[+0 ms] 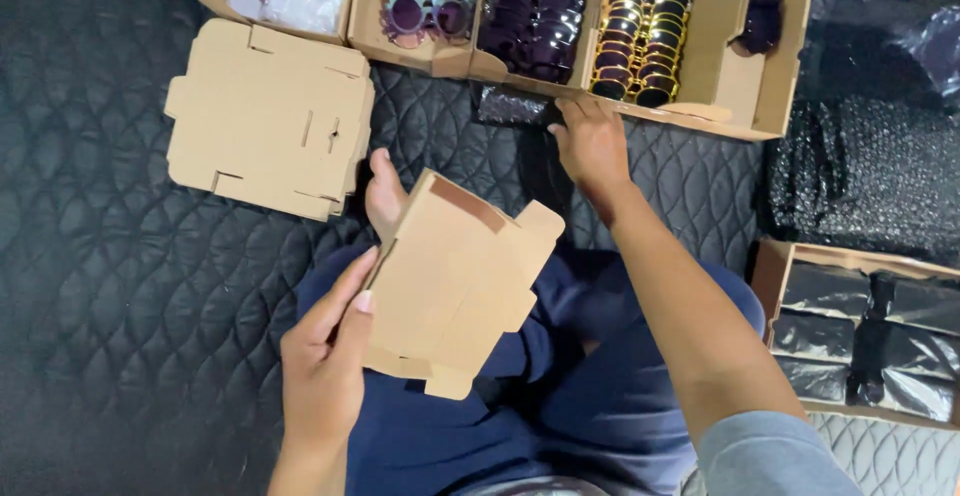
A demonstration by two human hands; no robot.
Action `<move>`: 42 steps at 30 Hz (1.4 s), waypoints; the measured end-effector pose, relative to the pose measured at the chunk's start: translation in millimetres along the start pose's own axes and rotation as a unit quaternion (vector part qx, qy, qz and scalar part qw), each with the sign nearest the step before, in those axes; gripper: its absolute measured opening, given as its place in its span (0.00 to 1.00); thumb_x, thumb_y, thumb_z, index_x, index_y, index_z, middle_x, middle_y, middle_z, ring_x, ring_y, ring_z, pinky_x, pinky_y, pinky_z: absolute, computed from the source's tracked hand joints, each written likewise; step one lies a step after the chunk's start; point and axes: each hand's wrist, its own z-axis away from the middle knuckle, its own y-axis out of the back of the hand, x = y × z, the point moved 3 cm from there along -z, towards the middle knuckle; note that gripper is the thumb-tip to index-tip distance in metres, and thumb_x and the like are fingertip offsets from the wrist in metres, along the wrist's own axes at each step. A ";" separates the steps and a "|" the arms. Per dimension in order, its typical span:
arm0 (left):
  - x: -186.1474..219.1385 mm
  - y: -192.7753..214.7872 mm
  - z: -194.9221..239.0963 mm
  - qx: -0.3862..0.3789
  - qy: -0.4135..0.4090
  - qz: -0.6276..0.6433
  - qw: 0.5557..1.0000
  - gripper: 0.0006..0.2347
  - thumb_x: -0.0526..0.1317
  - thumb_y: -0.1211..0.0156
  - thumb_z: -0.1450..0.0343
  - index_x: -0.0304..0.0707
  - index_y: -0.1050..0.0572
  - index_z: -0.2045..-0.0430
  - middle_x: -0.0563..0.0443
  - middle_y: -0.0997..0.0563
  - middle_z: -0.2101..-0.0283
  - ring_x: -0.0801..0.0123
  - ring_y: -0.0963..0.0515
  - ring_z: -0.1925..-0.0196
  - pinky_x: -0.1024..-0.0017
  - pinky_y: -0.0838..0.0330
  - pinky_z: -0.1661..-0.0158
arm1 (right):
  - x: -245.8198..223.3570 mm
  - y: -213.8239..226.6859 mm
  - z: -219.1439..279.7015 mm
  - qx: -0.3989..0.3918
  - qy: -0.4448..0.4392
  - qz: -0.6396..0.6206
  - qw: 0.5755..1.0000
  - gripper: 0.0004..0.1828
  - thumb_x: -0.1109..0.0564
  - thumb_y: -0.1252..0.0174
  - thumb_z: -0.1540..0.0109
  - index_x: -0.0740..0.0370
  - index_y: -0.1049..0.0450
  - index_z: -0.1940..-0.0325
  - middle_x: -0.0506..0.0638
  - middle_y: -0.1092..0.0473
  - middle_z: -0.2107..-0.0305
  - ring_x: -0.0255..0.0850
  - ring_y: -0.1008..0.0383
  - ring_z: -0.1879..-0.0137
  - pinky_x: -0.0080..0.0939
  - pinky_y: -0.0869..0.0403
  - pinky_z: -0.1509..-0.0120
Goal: A person cleans a pair of sunglasses and carefully packages them using a plastic sleeve, bubble wrap, and a small cardboard box.
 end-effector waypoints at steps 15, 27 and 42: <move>-20.0 15.2 -31.7 0.135 0.037 0.294 0.946 0.22 0.38 0.53 0.27 0.28 0.35 0.36 0.41 0.26 0.35 0.59 0.24 0.36 0.62 0.26 0.39 | 7.0 -22.6 3.5 -0.170 -0.164 -0.138 0.962 0.14 0.54 0.30 0.44 0.57 0.24 0.57 0.50 0.29 0.51 0.52 0.28 0.45 0.53 0.28 0.45; 2.6 3.7 -14.1 0.166 0.049 0.277 0.945 0.24 0.39 0.52 0.28 0.33 0.34 0.35 0.43 0.25 0.35 0.63 0.22 0.37 0.65 0.25 0.40 | -16.8 -31.1 34.2 -0.202 -0.228 -0.085 0.948 0.13 0.47 0.33 0.45 0.52 0.28 0.65 0.54 0.27 0.62 0.62 0.24 0.56 0.61 0.28 0.57; -31.3 -41.0 -18.3 0.103 -0.190 0.190 0.958 0.23 0.30 0.46 0.25 0.39 0.39 0.33 0.39 0.25 0.45 0.62 0.25 0.41 0.63 0.28 0.40 | -41.6 66.3 37.6 -0.013 -0.453 -0.502 0.737 0.11 0.58 0.27 0.48 0.61 0.24 0.68 0.46 0.31 0.77 0.31 0.33 0.74 0.27 0.37 0.75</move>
